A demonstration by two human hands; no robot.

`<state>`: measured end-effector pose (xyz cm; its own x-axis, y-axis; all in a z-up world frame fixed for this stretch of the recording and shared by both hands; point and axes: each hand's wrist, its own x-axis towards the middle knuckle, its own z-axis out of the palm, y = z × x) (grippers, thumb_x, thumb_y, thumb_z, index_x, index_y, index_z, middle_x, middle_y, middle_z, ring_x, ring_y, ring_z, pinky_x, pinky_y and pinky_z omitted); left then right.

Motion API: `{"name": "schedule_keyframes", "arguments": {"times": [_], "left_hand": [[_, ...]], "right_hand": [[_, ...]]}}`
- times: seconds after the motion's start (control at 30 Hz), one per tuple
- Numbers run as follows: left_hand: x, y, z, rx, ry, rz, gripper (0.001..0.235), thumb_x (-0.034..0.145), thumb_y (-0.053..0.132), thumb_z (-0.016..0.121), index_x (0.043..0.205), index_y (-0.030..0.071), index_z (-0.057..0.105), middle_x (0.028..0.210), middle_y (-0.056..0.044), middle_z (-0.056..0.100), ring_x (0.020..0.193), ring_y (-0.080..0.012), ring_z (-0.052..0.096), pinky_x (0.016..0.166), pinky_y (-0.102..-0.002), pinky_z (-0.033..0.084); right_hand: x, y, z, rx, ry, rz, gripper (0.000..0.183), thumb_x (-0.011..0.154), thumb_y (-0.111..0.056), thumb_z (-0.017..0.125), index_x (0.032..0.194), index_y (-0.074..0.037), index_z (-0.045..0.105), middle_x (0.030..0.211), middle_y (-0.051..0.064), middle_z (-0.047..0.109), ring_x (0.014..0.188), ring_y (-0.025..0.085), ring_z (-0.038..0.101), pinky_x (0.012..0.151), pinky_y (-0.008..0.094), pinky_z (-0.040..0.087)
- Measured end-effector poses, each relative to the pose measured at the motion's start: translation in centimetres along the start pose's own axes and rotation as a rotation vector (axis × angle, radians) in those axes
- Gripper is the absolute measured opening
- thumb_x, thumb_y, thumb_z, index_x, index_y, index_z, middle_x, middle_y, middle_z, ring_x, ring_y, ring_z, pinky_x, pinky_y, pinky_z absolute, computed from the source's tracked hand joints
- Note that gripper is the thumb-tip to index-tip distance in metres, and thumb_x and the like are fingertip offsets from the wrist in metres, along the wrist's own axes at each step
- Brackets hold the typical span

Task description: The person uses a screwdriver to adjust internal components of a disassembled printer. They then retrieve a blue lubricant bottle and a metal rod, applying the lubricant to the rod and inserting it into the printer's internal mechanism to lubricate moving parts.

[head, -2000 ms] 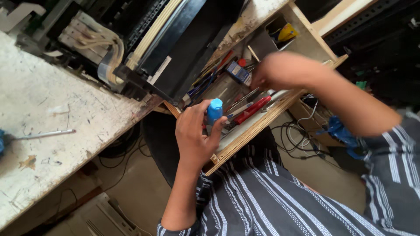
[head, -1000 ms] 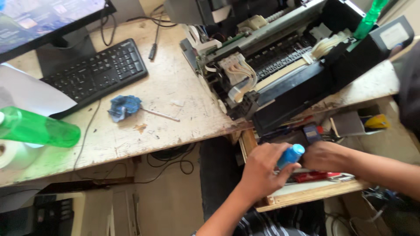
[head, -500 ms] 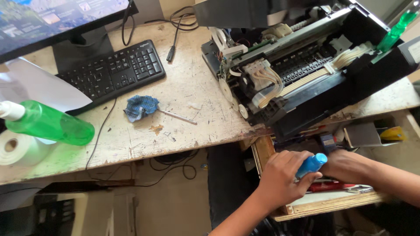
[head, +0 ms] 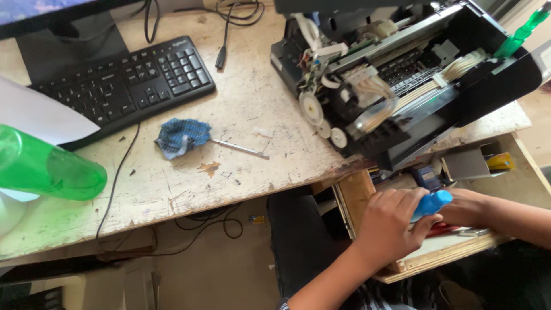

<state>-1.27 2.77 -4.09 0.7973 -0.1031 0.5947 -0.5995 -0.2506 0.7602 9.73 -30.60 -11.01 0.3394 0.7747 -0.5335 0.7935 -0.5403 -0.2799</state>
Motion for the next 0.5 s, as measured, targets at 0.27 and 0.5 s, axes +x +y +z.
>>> {"name": "schedule_keyframes", "arguments": {"times": [0.27,0.5], "left_hand": [[-0.5,-0.5,-0.2,0.001,-0.013,0.012,0.045,0.100,0.038,0.071,0.128,0.004,0.062,0.103,-0.009,0.069,0.094,-0.0250,0.066,0.087,-0.039,0.049],[-0.6,-0.4,-0.2,0.017,0.023,0.037,0.045,0.101,0.038,0.070,0.127,0.003,0.061,0.101,-0.009,0.069,0.096,-0.0260,0.066,0.089,-0.041,0.050]], "right_hand": [[-0.2,1.0,0.9,0.018,-0.104,0.187,0.018,0.088,-0.029,0.069,0.106,-0.025,0.068,0.097,0.004,0.074,0.089,0.027,0.073,0.078,0.041,0.058],[0.6,-0.5,-0.9,0.020,-0.132,0.156,0.024,0.087,-0.028,0.070,0.111,-0.024,0.069,0.102,0.005,0.074,0.091,0.029,0.072,0.077,0.041,0.058]]}}
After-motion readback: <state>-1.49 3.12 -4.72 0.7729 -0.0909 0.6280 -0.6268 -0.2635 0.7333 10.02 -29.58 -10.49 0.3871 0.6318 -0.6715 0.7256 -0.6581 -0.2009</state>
